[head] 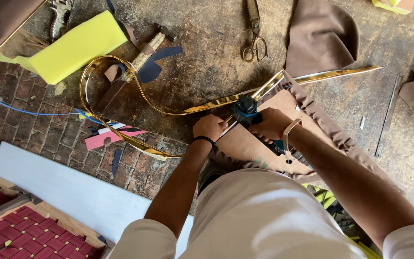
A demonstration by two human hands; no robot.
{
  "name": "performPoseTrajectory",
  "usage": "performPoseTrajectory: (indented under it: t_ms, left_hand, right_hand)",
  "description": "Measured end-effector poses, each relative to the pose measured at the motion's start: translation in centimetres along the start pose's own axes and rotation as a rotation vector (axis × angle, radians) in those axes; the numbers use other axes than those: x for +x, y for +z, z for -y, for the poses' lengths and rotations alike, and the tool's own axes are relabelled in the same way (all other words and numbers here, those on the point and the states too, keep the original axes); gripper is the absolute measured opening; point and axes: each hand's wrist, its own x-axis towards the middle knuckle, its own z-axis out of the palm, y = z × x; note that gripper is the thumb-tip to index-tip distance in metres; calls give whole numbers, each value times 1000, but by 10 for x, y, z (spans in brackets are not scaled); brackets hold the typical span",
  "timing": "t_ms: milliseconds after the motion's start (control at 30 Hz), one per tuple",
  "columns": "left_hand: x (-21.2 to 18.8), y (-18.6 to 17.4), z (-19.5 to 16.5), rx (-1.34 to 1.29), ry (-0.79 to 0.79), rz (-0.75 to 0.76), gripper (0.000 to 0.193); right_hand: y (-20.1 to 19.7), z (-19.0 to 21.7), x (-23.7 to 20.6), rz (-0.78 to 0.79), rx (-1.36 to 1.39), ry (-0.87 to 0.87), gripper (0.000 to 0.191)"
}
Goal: The person attaches a gold decorative trim braid along the curved edge of an upholstered panel, holding the braid in place and fastening it with a pneumatic nail gun. They cut the braid with scissors, flip the panel over to work from the back, reposition it on the workbench, and briefly handle a foam form before continuing to nail the trim along the edge.
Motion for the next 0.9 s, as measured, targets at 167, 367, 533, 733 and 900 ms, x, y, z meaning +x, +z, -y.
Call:
performPoseTrajectory:
  t_ms: [167, 367, 533, 733, 900]
  left_hand:
    - [1, 8, 5, -45, 8, 16, 32]
    - [2, 14, 7, -201, 214, -241, 32]
    - [-10, 7, -43, -370, 466, -355, 28]
    - [-41, 18, -161, -494, 897, -270, 72]
    - [-31, 21, -201, -335, 902, -194, 105]
  right_hand:
    - [5, -13, -1, -21, 15, 3, 24]
    - [9, -74, -23, -281, 308, -39, 24]
    - [-6, -97, -60, -390, 946, -85, 25]
    - [-26, -84, -96, -447, 1320, -333, 24]
    - [-40, -94, -98, -432, 1507, -471, 29]
